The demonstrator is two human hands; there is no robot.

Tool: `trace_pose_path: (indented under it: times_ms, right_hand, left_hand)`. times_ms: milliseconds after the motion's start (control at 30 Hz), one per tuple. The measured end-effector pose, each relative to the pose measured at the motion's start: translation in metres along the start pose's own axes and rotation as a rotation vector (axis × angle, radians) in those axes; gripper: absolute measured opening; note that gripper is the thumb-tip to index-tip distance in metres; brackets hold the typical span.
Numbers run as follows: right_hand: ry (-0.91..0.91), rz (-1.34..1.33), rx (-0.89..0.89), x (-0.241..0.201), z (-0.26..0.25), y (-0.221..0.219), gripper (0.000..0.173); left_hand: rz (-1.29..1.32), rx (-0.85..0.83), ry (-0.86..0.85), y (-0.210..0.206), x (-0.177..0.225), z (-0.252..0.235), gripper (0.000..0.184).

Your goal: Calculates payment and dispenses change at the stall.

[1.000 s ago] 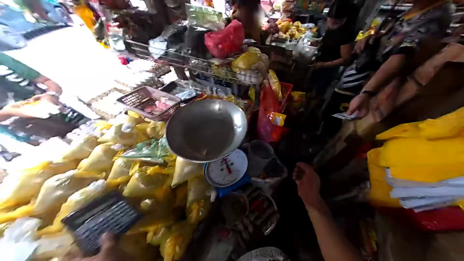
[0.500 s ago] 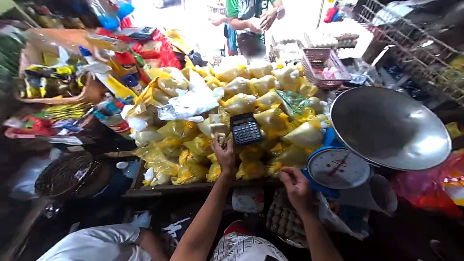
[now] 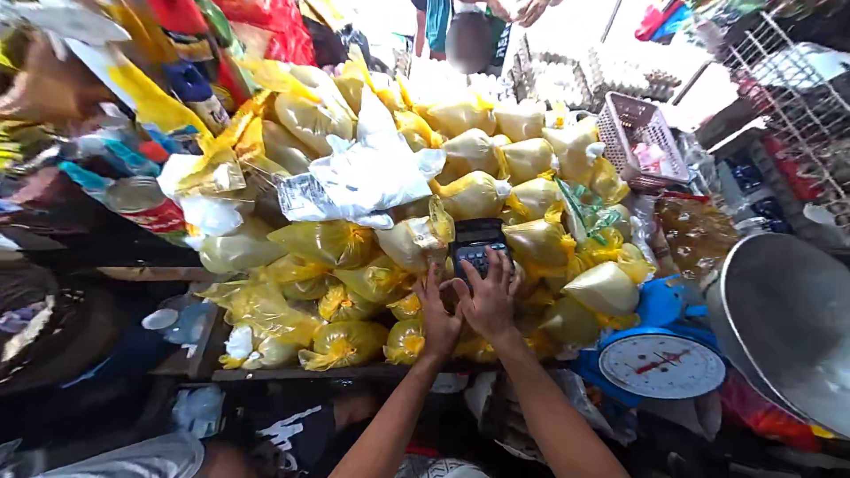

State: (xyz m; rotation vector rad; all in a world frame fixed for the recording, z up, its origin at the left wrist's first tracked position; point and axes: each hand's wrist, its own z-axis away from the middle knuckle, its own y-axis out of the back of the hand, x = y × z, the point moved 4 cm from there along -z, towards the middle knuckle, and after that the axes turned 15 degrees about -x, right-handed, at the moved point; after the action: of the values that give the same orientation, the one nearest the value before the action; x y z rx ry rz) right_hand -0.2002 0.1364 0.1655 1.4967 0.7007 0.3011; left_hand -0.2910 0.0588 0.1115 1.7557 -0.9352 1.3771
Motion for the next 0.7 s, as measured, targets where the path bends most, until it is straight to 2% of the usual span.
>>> trace_pose_path:
  times_ms: [167, 333, 433, 567, 700]
  right_hand:
    - [-0.011, 0.015, 0.002, -0.003, -0.001, -0.007, 0.059]
    - [-0.112, -0.022, 0.144, 0.017, -0.001, 0.022, 0.056]
    - [-0.158, 0.012, 0.094, 0.035, 0.000, 0.008, 0.054]
    - [-0.159, -0.013, 0.133, 0.042, 0.008, 0.016, 0.057]
    - [-0.183, -0.017, 0.087, 0.050, 0.010, 0.009, 0.057]
  left_hand:
    - [0.004, -0.050, -0.017, 0.005, -0.014, -0.003, 0.095]
    - [0.067, -0.077, -0.067, 0.005, -0.010, -0.008, 0.099]
    - [0.089, -0.092, -0.073, 0.004, -0.013, -0.008, 0.102]
    - [0.088, -0.097, -0.055, 0.004, -0.011, -0.009, 0.104]
    - [0.038, -0.076, -0.052, 0.004, -0.011, -0.009, 0.101]
